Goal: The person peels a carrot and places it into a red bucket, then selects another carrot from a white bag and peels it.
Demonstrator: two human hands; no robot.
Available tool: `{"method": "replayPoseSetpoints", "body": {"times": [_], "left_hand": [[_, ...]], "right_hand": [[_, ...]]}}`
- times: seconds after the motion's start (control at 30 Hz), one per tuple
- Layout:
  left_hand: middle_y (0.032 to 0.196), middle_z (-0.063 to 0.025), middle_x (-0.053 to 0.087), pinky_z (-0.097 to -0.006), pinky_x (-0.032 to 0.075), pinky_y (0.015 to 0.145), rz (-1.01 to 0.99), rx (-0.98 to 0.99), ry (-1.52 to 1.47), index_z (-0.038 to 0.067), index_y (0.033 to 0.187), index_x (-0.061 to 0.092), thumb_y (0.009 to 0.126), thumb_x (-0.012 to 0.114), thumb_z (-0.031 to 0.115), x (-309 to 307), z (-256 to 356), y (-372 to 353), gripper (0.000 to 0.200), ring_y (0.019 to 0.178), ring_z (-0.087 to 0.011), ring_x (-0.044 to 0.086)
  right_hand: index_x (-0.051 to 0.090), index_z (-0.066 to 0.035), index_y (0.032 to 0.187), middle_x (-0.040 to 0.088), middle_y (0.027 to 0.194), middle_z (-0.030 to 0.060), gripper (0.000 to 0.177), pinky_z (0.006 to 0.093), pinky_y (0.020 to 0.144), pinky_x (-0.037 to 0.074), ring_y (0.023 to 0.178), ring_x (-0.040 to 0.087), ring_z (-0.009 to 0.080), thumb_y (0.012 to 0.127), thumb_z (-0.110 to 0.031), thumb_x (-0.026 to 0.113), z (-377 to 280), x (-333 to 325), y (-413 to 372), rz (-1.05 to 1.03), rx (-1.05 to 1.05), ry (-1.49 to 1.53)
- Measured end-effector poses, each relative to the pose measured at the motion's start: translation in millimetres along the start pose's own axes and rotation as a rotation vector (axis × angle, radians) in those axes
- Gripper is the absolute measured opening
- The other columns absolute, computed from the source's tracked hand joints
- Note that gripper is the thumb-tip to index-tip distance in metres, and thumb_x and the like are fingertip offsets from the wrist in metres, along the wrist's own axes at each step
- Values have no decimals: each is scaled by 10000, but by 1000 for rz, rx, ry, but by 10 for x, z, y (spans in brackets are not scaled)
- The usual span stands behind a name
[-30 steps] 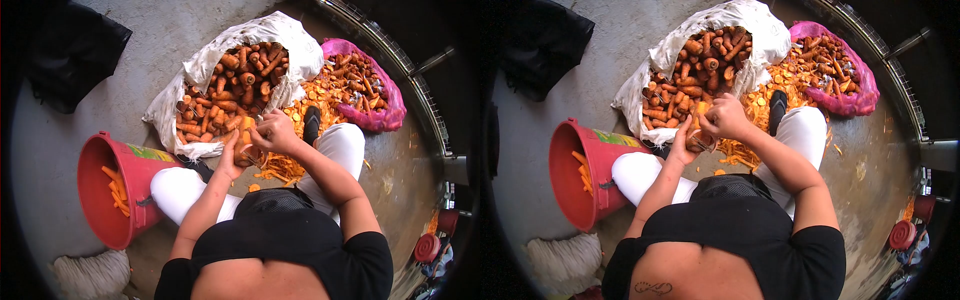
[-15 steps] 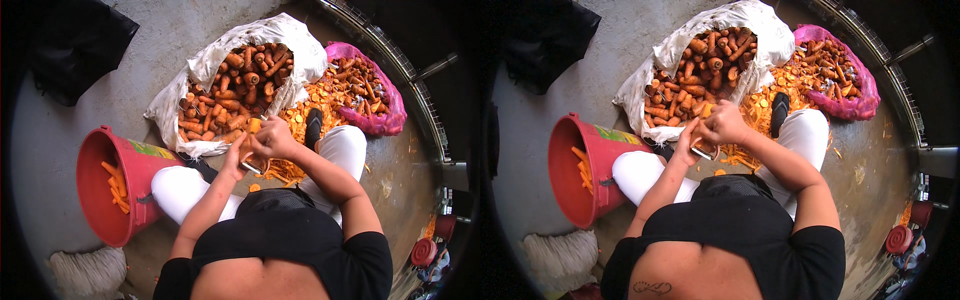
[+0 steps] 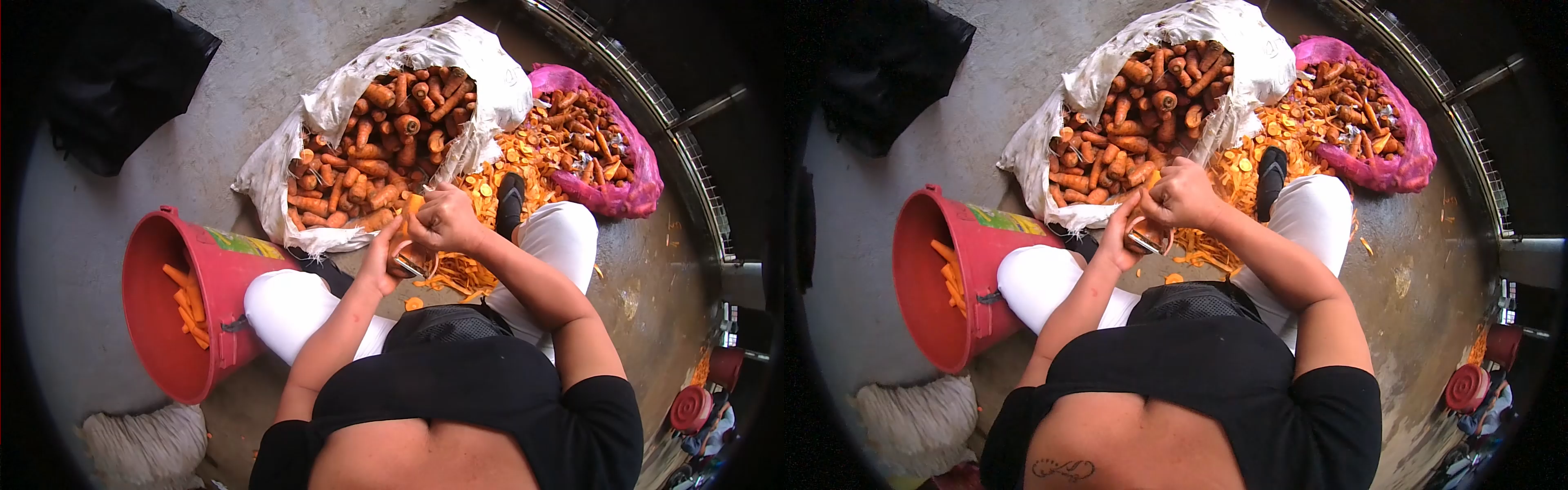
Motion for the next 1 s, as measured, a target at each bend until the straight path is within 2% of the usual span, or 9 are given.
{"method": "replayPoseSetpoints", "body": {"times": [0.17,0.2,0.37,0.57,0.6,0.63,0.7,0.73,1.0], "left_hand": [[996,-97,644,-398,573,643,9,62,57,79,1185,526,956,438,446,75,60,-48,442,809,-230,667],[996,-105,642,-341,557,728,-70,18,138,51,1165,538,955,460,429,113,91,-157,440,860,-216,659],[862,-141,645,-327,550,537,-133,-15,184,41,1172,525,964,417,451,165,46,-240,472,657,-231,661],[899,-155,633,-334,566,532,-162,-13,189,37,1222,496,964,406,456,93,89,-262,500,691,-235,664],[905,-158,632,-340,568,545,-180,-15,190,36,1233,489,963,409,460,116,87,-302,509,700,-239,663],[911,-162,631,-346,571,557,-199,-16,194,35,1244,482,962,412,463,147,99,-354,517,709,-242,663],[930,-170,626,-361,576,588,-241,10,183,32,1263,467,961,414,474,195,171,-400,538,738,-251,661],[943,-174,622,-371,578,607,-261,38,153,29,1270,459,961,412,480,211,181,-408,549,757,-257,660],[1042,-143,599,-404,558,775,-121,140,-53,29,1266,469,945,486,445,165,344,-204,526,874,-265,640]], "right_hand": [[542,-130,451,508,462,32,342,338,538,375,466,477,213,780,-197,608,144,31,-10,-15,96,-18],[579,-131,461,526,471,42,330,340,549,389,474,492,218,779,-216,610,286,-16,18,-30,188,-57],[611,-95,458,516,439,80,373,355,564,423,442,507,285,788,-268,590,701,-144,111,60,211,-189],[658,-122,489,525,421,32,406,327,590,437,399,486,205,839,-300,555,826,-76,123,54,309,-148],[668,-125,496,544,424,21,428,306,561,452,379,474,168,856,-313,532,1002,-112,122,-141,660,-114],[667,-128,507,536,419,70,389,333,516,490,367,515,222,829,-320,562,1037,-227,162,-69,359,-363],[661,-114,507,531,418,82,392,329,448,464,369,534,221,822,-327,565,1252,-383,102,87,580,-396],[660,-91,526,488,401,90,410,348,621,486,375,471,285,826,-353,562,1245,-411,99,120,632,-400],[684,-130,556,585,514,33,324,356,616,420,533,548,211,840,-271,615,252,-651,158,33,280,-207]]}}
Point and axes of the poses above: each hand's wrist, its own y-axis towards the middle knuckle, its own x-axis out of the palm, z = x × y, the point moved 5 cm from there along y, towards the middle knuckle
